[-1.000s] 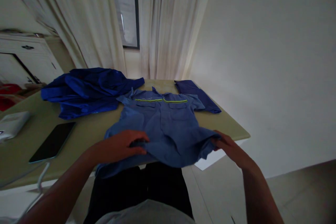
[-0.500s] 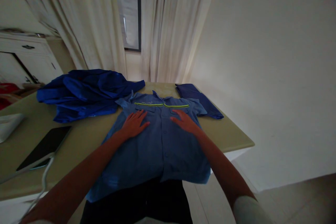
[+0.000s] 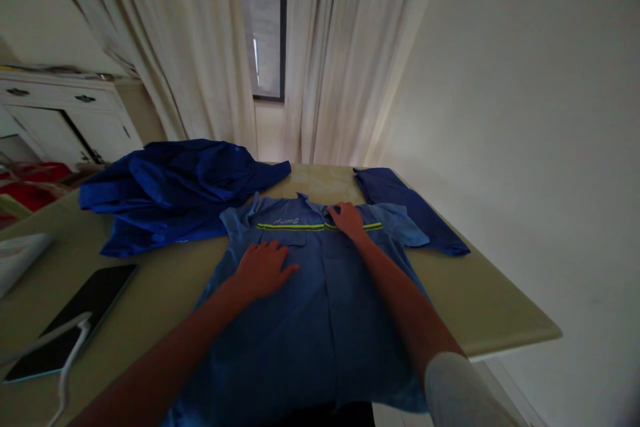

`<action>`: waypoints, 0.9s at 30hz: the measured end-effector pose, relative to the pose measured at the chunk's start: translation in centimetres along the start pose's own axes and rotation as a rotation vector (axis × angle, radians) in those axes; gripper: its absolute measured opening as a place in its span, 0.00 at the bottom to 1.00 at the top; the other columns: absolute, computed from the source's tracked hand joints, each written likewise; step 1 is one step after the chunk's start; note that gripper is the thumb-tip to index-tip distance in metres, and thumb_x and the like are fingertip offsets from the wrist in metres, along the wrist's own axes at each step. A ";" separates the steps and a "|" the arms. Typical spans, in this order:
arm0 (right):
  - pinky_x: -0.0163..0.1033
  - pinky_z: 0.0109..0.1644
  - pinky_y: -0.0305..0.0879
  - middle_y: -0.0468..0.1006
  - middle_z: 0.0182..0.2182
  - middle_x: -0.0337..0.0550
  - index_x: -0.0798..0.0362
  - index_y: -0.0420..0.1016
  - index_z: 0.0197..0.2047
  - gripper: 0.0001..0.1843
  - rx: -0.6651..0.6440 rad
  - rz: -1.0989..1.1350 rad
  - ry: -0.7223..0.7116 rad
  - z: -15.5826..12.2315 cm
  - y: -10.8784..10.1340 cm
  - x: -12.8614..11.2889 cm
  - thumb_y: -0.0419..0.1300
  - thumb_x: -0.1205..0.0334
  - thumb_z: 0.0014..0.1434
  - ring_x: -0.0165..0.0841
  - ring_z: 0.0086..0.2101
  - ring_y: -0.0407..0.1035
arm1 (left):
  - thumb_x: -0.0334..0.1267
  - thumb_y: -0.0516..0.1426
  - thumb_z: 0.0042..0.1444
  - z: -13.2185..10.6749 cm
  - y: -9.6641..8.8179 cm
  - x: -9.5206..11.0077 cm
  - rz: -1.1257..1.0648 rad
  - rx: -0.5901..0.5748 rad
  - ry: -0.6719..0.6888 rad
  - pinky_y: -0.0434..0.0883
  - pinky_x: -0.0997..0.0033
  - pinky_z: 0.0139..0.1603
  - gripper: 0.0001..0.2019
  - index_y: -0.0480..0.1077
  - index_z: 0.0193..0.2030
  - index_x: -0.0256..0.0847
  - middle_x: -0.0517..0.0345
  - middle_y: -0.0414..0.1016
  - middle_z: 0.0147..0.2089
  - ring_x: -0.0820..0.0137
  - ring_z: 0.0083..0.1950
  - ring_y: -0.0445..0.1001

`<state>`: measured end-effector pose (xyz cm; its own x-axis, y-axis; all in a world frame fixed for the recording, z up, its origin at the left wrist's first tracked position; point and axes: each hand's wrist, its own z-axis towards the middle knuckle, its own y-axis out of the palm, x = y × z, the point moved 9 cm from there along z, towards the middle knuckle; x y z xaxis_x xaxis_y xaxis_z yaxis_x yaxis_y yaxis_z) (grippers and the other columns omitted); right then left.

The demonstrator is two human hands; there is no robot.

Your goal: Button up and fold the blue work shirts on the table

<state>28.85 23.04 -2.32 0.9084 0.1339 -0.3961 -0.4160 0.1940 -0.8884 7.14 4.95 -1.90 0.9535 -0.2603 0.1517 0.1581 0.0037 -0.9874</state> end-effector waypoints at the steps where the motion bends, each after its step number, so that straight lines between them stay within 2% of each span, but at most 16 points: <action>1: 0.43 0.57 0.66 0.80 0.50 0.58 0.56 0.81 0.52 0.22 0.012 0.029 -0.005 0.1 0.4 0.4 0.58 0.46 0.69 0.44 0.50 0.75 | 0.56 0.50 0.68 1.7 -0.6 -0.2 -0.030 0.030 -0.004 0.71 0.50 0.56 0.23 0.77 0.53 0.43 0.43 0.79 0.53 0.51 0.53 0.77; 5: 0.42 0.56 0.67 0.81 0.50 0.54 0.55 0.82 0.51 0.15 0.128 0.195 -0.074 0.2 1.2 1.7 0.64 0.58 0.63 0.41 0.49 0.75 | 0.43 0.49 0.69 9.1 -2.8 -1.3 -0.119 0.254 -0.030 0.69 0.57 0.60 0.18 0.72 0.58 0.40 0.44 0.76 0.57 0.56 0.57 0.74; 8: 0.42 0.51 0.69 0.82 0.44 0.50 0.54 0.82 0.45 0.12 0.194 0.320 -0.123 0.3 1.1 2.2 0.66 0.59 0.60 0.39 0.42 0.76 | 0.40 0.50 0.69 13.8 -3.8 -1.9 -0.138 0.390 -0.080 0.67 0.57 0.63 0.17 0.72 0.59 0.40 0.45 0.76 0.59 0.56 0.60 0.72; 10: 0.42 0.47 0.69 0.82 0.38 0.47 0.53 0.81 0.39 0.10 0.236 0.397 -0.133 0.3 0.7 2.4 0.66 0.56 0.59 0.37 0.37 0.75 | 0.41 0.48 0.70 16.6 -3.7 -2.2 -0.139 0.390 -0.120 0.68 0.57 0.62 0.17 0.74 0.55 0.40 0.46 0.77 0.57 0.57 0.59 0.73; 13: 0.40 0.40 0.69 0.80 0.30 0.42 0.52 0.77 0.35 0.10 0.271 0.503 -0.096 0.3 0.4 2.9 0.66 0.54 0.58 0.36 0.31 0.73 | 0.45 0.48 0.71 20.0 -2.1 -2.7 -0.106 0.261 -0.149 0.69 0.55 0.60 0.18 0.76 0.49 0.39 0.45 0.80 0.53 0.55 0.56 0.76; 16: 0.38 0.35 0.68 0.78 0.29 0.38 0.53 0.74 0.47 0.16 0.265 0.608 -0.047 0.4 0.7 3.5 0.64 0.57 0.56 0.34 0.28 0.71 | 0.38 0.50 0.68 21.8 0.2 -3.4 -0.093 0.147 -0.107 0.69 0.57 0.59 0.15 0.76 0.52 0.39 0.44 0.79 0.54 0.56 0.57 0.76; 18: 0.38 0.36 0.68 0.77 0.29 0.37 0.54 0.71 0.55 0.22 0.245 0.602 -0.036 0.4 0.9 3.6 0.62 0.60 0.57 0.34 0.28 0.71 | 0.31 0.51 0.63 22.3 1.5 -3.8 -0.104 0.118 -0.055 0.69 0.59 0.60 0.19 0.74 0.58 0.38 0.42 0.77 0.57 0.57 0.59 0.75; 20: 0.39 0.39 0.69 0.77 0.32 0.40 0.55 0.71 0.58 0.24 0.235 0.523 -0.055 0.4 0.9 3.4 0.60 0.60 0.59 0.35 0.30 0.71 | 0.29 0.52 0.60 22.5 2.2 -4.1 -0.109 0.089 -0.018 0.69 0.61 0.60 0.23 0.73 0.61 0.37 0.41 0.76 0.58 0.57 0.60 0.74; 22: 0.42 0.45 0.70 0.78 0.40 0.47 0.54 0.73 0.60 0.24 0.240 0.426 -0.079 0.3 0.8 2.9 0.60 0.57 0.62 0.36 0.34 0.72 | 0.33 0.53 0.60 22.5 2.5 -4.4 -0.109 0.042 -0.005 0.71 0.60 0.57 0.20 0.76 0.57 0.37 0.39 0.78 0.56 0.55 0.57 0.76; 24: 0.45 0.49 0.70 0.76 0.48 0.52 0.52 0.73 0.62 0.25 0.232 0.346 -0.071 0.2 0.8 2.7 0.60 0.52 0.65 0.37 0.38 0.72 | 0.41 0.53 0.63 22.5 2.2 -4.6 -0.117 -0.006 -0.021 0.72 0.60 0.52 0.17 0.80 0.49 0.37 0.39 0.80 0.51 0.54 0.52 0.79; 27: 0.45 0.52 0.68 0.76 0.50 0.53 0.49 0.76 0.61 0.23 0.171 0.257 -0.034 0.3 1.4 2.5 0.59 0.49 0.68 0.39 0.41 0.73 | 0.52 0.53 0.65 22.3 1.1 -4.7 -0.138 -0.052 -0.040 0.72 0.61 0.48 0.21 0.82 0.42 0.39 0.40 0.82 0.45 0.55 0.47 0.80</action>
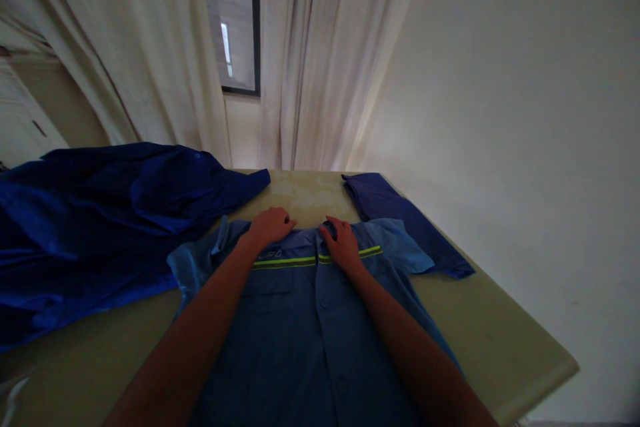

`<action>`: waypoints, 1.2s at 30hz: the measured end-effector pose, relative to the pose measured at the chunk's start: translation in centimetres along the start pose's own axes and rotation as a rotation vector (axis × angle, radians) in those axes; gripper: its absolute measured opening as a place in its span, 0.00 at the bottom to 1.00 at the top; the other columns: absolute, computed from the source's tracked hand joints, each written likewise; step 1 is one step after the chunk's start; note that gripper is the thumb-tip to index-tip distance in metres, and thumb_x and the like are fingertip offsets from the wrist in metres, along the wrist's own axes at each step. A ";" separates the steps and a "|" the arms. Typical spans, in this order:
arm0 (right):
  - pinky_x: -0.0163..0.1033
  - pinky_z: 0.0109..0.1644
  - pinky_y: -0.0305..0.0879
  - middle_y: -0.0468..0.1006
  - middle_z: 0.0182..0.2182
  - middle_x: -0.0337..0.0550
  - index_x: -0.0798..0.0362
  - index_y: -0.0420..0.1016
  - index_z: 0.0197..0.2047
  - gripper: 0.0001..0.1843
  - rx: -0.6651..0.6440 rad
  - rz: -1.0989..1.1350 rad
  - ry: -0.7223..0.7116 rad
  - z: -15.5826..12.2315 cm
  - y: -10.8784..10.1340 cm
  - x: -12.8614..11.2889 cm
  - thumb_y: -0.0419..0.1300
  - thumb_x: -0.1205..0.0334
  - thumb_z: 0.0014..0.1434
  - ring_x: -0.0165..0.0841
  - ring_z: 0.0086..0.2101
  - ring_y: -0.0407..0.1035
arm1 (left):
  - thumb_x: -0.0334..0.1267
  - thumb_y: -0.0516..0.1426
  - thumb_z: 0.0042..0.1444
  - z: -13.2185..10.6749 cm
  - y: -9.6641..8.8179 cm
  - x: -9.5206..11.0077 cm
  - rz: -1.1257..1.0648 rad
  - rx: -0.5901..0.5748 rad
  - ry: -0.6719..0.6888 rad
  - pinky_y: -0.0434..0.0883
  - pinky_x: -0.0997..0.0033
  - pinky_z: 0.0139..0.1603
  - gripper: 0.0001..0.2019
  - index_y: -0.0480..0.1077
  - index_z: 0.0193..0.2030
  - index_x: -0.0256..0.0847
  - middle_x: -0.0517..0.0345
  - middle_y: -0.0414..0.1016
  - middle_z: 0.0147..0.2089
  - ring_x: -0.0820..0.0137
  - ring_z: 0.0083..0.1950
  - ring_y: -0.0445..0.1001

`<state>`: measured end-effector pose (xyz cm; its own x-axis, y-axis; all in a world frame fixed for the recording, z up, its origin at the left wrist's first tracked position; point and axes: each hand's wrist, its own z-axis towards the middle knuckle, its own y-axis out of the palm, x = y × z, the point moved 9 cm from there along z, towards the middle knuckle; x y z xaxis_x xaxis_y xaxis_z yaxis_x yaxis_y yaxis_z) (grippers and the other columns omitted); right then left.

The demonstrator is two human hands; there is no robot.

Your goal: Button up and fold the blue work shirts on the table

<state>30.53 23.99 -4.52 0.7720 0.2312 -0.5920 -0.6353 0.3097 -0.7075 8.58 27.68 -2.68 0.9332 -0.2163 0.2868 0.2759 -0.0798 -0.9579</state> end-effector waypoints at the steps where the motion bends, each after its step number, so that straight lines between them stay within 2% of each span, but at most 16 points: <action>1: 0.45 0.52 0.68 0.77 0.49 0.53 0.50 0.78 0.58 0.21 -0.020 -0.027 0.006 0.1 0.2 0.0 0.60 0.48 0.68 0.39 0.42 0.74 | 0.53 0.55 0.64 -0.1 -0.2 0.2 -0.003 -0.021 0.011 0.72 0.61 0.48 0.20 0.83 0.42 0.41 0.41 0.83 0.45 0.55 0.47 0.80; 5: 0.42 0.49 0.67 0.79 0.40 0.50 0.52 0.81 0.42 0.15 -0.022 -0.071 0.008 0.4 0.3 0.0 0.64 0.49 0.64 0.39 0.40 0.73 | 0.44 0.63 0.57 -0.9 -0.1 1.6 0.031 -0.133 0.092 0.71 0.64 0.47 0.09 0.83 0.39 0.45 0.48 0.84 0.44 0.58 0.47 0.80; 8: 0.40 0.44 0.67 0.80 0.35 0.46 0.53 0.79 0.36 0.16 0.072 0.065 -0.001 0.4 -1.1 -0.3 0.66 0.47 0.61 0.37 0.35 0.72 | 0.41 0.63 0.54 -1.0 -0.6 2.0 0.052 -0.104 0.137 0.71 0.65 0.46 0.07 0.82 0.37 0.45 0.49 0.84 0.45 0.59 0.47 0.80; 11: 0.40 0.42 0.68 0.79 0.33 0.45 0.53 0.78 0.35 0.19 0.205 0.262 -0.025 0.0 -3.3 -0.9 0.63 0.44 0.63 0.36 0.33 0.71 | 0.46 0.64 0.53 -0.9 -1.2 1.8 -0.105 -0.119 0.196 0.70 0.68 0.42 0.09 0.81 0.36 0.44 0.52 0.83 0.41 0.62 0.43 0.79; 14: 0.42 0.44 0.70 0.80 0.34 0.46 0.52 0.78 0.32 0.20 0.300 0.363 -0.073 -0.5 -4.9 -1.7 0.60 0.44 0.64 0.37 0.36 0.72 | 0.52 0.64 0.52 -0.8 -3.1 0.9 -0.316 -0.078 0.247 0.69 0.69 0.37 0.14 0.79 0.32 0.43 0.55 0.82 0.34 0.64 0.37 0.78; 18: 0.41 0.40 0.70 0.78 0.32 0.44 0.51 0.77 0.35 0.17 0.399 0.371 -0.048 -1.0 -5.8 -1.7 0.65 0.45 0.60 0.35 0.32 0.69 | 0.54 0.64 0.53 -0.9 -6.5 -0.9 -0.500 0.110 0.203 0.68 0.70 0.35 0.17 0.78 0.31 0.40 0.56 0.80 0.31 0.66 0.34 0.75; 21: 0.39 0.40 0.70 0.76 0.35 0.43 0.52 0.74 0.46 0.19 0.491 0.409 0.008 -1.2 -6.2 -0.9 0.64 0.46 0.61 0.34 0.32 0.69 | 0.52 0.61 0.57 -1.3 -9.1 -2.6 -0.591 0.401 0.093 0.69 0.70 0.37 0.16 0.76 0.34 0.39 0.56 0.79 0.33 0.67 0.35 0.75; 23: 0.39 0.40 0.70 0.76 0.38 0.45 0.53 0.71 0.54 0.22 0.500 0.443 0.047 -1.0 -5.9 -0.1 0.59 0.47 0.65 0.35 0.34 0.70 | 0.49 0.58 0.62 -1.8 -9.9 -3.3 -0.592 0.588 0.029 0.70 0.70 0.41 0.14 0.75 0.38 0.39 0.55 0.80 0.36 0.67 0.37 0.75; 24: 0.39 0.39 0.71 0.76 0.38 0.45 0.54 0.71 0.57 0.23 0.470 0.454 0.078 -0.7 -5.3 0.5 0.57 0.48 0.66 0.35 0.34 0.71 | 0.47 0.57 0.64 -1.8 -9.6 -3.3 -0.569 0.619 0.011 0.71 0.69 0.43 0.13 0.75 0.41 0.39 0.55 0.81 0.38 0.67 0.39 0.76; 25: 0.39 0.38 0.70 0.75 0.36 0.44 0.54 0.71 0.57 0.22 0.419 0.462 0.119 -0.4 -4.6 1.1 0.55 0.50 0.66 0.35 0.33 0.71 | 0.45 0.56 0.65 -1.6 -8.8 -3.1 -0.531 0.601 0.004 0.71 0.68 0.46 0.12 0.75 0.43 0.39 0.54 0.81 0.41 0.66 0.41 0.77; 28: 0.41 0.36 0.70 0.75 0.31 0.42 0.56 0.74 0.55 0.21 0.253 0.489 0.233 0.4 -2.2 3.2 0.54 0.54 0.64 0.37 0.29 0.71 | 0.41 0.57 0.64 -0.4 -4.8 -2.4 -0.346 0.410 0.022 0.71 0.64 0.54 0.10 0.75 0.48 0.39 0.50 0.82 0.48 0.62 0.49 0.78; 30: 0.41 0.37 0.71 0.75 0.29 0.42 0.56 0.76 0.55 0.21 0.215 0.487 0.252 0.7 -1.5 3.9 0.55 0.56 0.62 0.37 0.29 0.71 | 0.39 0.59 0.62 0.0 -2.4 -2.4 -0.221 0.330 0.018 0.70 0.60 0.59 0.12 0.75 0.51 0.39 0.47 0.80 0.53 0.58 0.55 0.76; 33: 0.41 0.38 0.72 0.77 0.30 0.41 0.54 0.75 0.58 0.24 0.181 0.434 0.197 0.8 -1.3 3.6 0.56 0.60 0.60 0.37 0.29 0.72 | 0.36 0.58 0.62 0.3 -0.8 -3.2 -0.181 0.322 -0.043 0.69 0.57 0.62 0.13 0.74 0.52 0.40 0.46 0.79 0.52 0.57 0.57 0.75; 36: 0.43 0.43 0.73 0.81 0.36 0.42 0.51 0.73 0.62 0.27 0.068 0.375 0.041 0.8 -0.6 1.5 0.53 0.65 0.60 0.36 0.32 0.74 | 0.36 0.55 0.64 0.8 -0.7 -3.3 -0.387 0.335 -0.053 0.73 0.61 0.58 0.16 0.71 0.57 0.39 0.48 0.79 0.51 0.63 0.51 0.77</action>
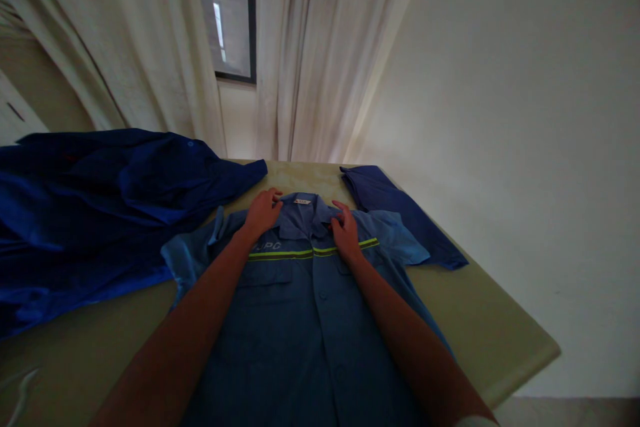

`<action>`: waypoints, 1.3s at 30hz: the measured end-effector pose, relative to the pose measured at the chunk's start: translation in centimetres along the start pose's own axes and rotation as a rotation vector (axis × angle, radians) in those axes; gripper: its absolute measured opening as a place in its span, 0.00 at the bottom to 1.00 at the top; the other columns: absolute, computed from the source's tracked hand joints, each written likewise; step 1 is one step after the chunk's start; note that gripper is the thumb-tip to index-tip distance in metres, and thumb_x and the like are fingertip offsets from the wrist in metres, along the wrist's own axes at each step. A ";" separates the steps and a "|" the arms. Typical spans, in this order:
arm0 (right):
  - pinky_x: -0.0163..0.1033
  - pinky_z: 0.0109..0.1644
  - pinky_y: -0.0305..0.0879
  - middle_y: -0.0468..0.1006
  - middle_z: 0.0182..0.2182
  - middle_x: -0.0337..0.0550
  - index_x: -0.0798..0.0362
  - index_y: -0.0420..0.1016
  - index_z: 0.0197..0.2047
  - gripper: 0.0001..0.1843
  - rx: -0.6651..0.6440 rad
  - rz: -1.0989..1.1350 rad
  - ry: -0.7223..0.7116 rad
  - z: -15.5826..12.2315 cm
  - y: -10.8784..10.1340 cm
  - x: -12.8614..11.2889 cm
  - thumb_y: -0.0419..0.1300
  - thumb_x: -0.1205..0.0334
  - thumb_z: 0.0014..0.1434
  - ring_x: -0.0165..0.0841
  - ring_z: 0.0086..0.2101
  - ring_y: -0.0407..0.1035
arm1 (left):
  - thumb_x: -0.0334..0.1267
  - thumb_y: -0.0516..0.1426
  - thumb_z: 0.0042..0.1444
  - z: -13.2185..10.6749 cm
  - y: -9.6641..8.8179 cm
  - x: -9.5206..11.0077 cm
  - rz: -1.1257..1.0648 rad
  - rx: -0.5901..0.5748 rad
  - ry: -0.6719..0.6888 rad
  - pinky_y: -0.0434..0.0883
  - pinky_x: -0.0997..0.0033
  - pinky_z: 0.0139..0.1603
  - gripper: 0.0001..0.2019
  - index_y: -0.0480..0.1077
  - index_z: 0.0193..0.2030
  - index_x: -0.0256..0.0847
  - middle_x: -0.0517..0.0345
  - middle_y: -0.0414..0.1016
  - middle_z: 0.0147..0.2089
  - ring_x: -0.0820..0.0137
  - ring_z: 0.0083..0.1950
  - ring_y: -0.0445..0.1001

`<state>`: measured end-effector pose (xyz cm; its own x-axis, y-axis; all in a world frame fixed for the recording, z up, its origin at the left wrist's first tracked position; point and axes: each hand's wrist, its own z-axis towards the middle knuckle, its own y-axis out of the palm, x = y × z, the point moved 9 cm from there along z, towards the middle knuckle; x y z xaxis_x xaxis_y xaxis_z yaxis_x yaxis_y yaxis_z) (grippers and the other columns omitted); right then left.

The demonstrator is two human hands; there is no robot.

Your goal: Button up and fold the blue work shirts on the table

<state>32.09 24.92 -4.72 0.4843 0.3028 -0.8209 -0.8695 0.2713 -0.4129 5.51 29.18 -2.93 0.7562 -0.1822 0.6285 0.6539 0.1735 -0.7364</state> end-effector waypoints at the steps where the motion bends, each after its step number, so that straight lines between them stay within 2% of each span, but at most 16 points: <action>1: 0.44 0.47 0.73 0.82 0.39 0.44 0.50 0.74 0.61 0.27 -0.046 -0.039 -0.051 -0.1 0.6 -0.6 0.52 0.67 0.60 0.37 0.35 0.76 | 0.36 0.54 0.65 0.1 0.0 0.3 -0.075 0.006 0.005 0.74 0.63 0.56 0.18 0.69 0.60 0.39 0.48 0.78 0.52 0.64 0.48 0.78; 4: 0.49 0.60 0.68 0.82 0.48 0.48 0.51 0.78 0.55 0.21 -0.080 -0.212 -0.117 -0.3 1.6 -1.1 0.53 0.67 0.61 0.41 0.48 0.75 | 0.38 0.55 0.65 0.1 0.1 2.2 -0.123 0.026 0.091 0.74 0.62 0.56 0.18 0.69 0.60 0.38 0.46 0.76 0.55 0.66 0.45 0.77; 7: 0.52 0.63 0.65 0.81 0.52 0.54 0.54 0.78 0.55 0.18 -0.040 -0.324 -0.112 -0.2 1.7 -0.9 0.57 0.60 0.65 0.44 0.53 0.73 | 0.38 0.54 0.66 -1.0 2.2 4.5 0.000 -0.059 0.244 0.72 0.60 0.60 0.12 0.75 0.52 0.40 0.48 0.76 0.52 0.64 0.48 0.76; 10: 0.52 0.62 0.66 0.80 0.51 0.55 0.54 0.79 0.55 0.18 -0.063 -0.357 -0.127 -0.3 2.0 -1.0 0.60 0.55 0.66 0.45 0.52 0.73 | 0.37 0.50 0.69 -2.5 4.6 5.6 0.106 -0.110 0.341 0.70 0.58 0.61 0.14 0.76 0.50 0.40 0.47 0.76 0.50 0.60 0.53 0.75; 14: 0.48 0.55 0.72 0.83 0.43 0.47 0.51 0.79 0.54 0.17 -0.129 -0.264 -0.102 -0.3 2.1 -1.3 0.62 0.62 0.62 0.40 0.41 0.77 | 0.40 0.47 0.71 -3.7 5.6 6.2 0.094 -0.104 0.410 0.69 0.59 0.60 0.17 0.76 0.50 0.41 0.47 0.77 0.51 0.60 0.54 0.74; 16: 0.45 0.50 0.74 0.84 0.38 0.43 0.50 0.78 0.55 0.17 -0.117 -0.140 -0.078 -0.3 1.8 -1.6 0.60 0.62 0.63 0.37 0.36 0.77 | 0.45 0.45 0.72 -3.9 5.9 6.4 0.047 -0.163 0.403 0.71 0.62 0.55 0.20 0.77 0.45 0.41 0.49 0.79 0.45 0.62 0.49 0.76; 18: 0.43 0.49 0.74 0.84 0.37 0.43 0.50 0.77 0.55 0.16 -0.070 -0.039 -0.080 -0.3 1.2 -2.0 0.59 0.61 0.64 0.37 0.37 0.78 | 0.51 0.44 0.72 -3.9 6.5 6.5 0.039 -0.262 0.352 0.71 0.64 0.46 0.24 0.76 0.38 0.42 0.51 0.80 0.37 0.62 0.42 0.77; 20: 0.42 0.49 0.74 0.84 0.39 0.44 0.50 0.77 0.54 0.15 -0.054 0.009 -0.092 -0.3 1.1 -2.3 0.58 0.59 0.65 0.37 0.39 0.78 | 0.55 0.50 0.69 -4.0 7.0 6.6 0.053 -0.343 0.296 0.69 0.66 0.40 0.22 0.76 0.36 0.43 0.53 0.80 0.34 0.62 0.38 0.78; 22: 0.41 0.46 0.75 0.83 0.37 0.43 0.50 0.76 0.54 0.16 -0.081 0.016 -0.077 -0.3 1.4 -2.0 0.60 0.57 0.64 0.37 0.37 0.78 | 0.52 0.56 0.64 -3.9 7.1 6.8 0.060 -0.378 0.273 0.69 0.67 0.39 0.16 0.77 0.37 0.42 0.54 0.82 0.36 0.62 0.38 0.79; 25: 0.40 0.43 0.74 0.83 0.37 0.42 0.50 0.74 0.57 0.21 -0.126 -0.002 -0.046 -0.4 2.0 -1.4 0.64 0.57 0.61 0.36 0.35 0.78 | 0.45 0.56 0.63 -3.1 6.3 7.0 0.034 -0.350 0.260 0.70 0.67 0.41 0.12 0.76 0.38 0.41 0.53 0.82 0.38 0.63 0.40 0.79; 28: 0.39 0.43 0.73 0.84 0.37 0.41 0.50 0.74 0.58 0.21 -0.189 -0.067 -0.070 -0.5 2.6 -1.4 0.63 0.63 0.60 0.35 0.34 0.78 | 0.43 0.53 0.65 -2.1 4.8 6.2 0.031 -0.291 0.203 0.71 0.66 0.44 0.13 0.76 0.39 0.41 0.53 0.82 0.37 0.63 0.40 0.79; 30: 0.40 0.45 0.73 0.84 0.37 0.41 0.50 0.75 0.57 0.20 -0.227 -0.123 -0.111 -0.7 3.0 -1.9 0.60 0.66 0.62 0.35 0.36 0.78 | 0.42 0.51 0.66 -1.5 3.1 5.1 0.104 -0.170 0.129 0.72 0.64 0.48 0.13 0.76 0.42 0.41 0.51 0.82 0.40 0.61 0.43 0.79; 33: 0.42 0.53 0.70 0.84 0.43 0.43 0.48 0.78 0.55 0.16 -0.258 -0.232 -0.211 -1.3 3.5 -3.4 0.57 0.64 0.67 0.37 0.43 0.77 | 0.42 0.50 0.67 -1.7 0.9 3.4 0.278 0.050 0.050 0.70 0.56 0.57 0.15 0.75 0.50 0.40 0.43 0.79 0.51 0.54 0.54 0.76; 36: 0.45 0.58 0.66 0.83 0.45 0.47 0.49 0.82 0.50 0.13 -0.293 -0.405 -0.321 -2.0 4.3 -4.8 0.61 0.55 0.68 0.41 0.48 0.74 | 0.41 0.48 0.68 -2.3 1.7 2.2 0.321 0.049 0.072 0.67 0.51 0.63 0.18 0.72 0.56 0.39 0.40 0.76 0.59 0.51 0.61 0.72; 39: 0.46 0.57 0.66 0.83 0.43 0.50 0.49 0.85 0.47 0.17 -0.271 -0.529 -0.349 -2.1 4.6 -5.0 0.61 0.47 0.68 0.44 0.47 0.74 | 0.36 0.44 0.69 -2.0 2.6 0.8 0.174 0.018 0.092 0.65 0.56 0.67 0.21 0.68 0.63 0.37 0.43 0.77 0.60 0.57 0.61 0.73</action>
<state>25.47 22.73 -3.32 0.8138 0.4813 -0.3257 -0.4793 0.2390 -0.8445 7.76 27.59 -4.86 0.8530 -0.2351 0.4659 0.5144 0.2275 -0.8268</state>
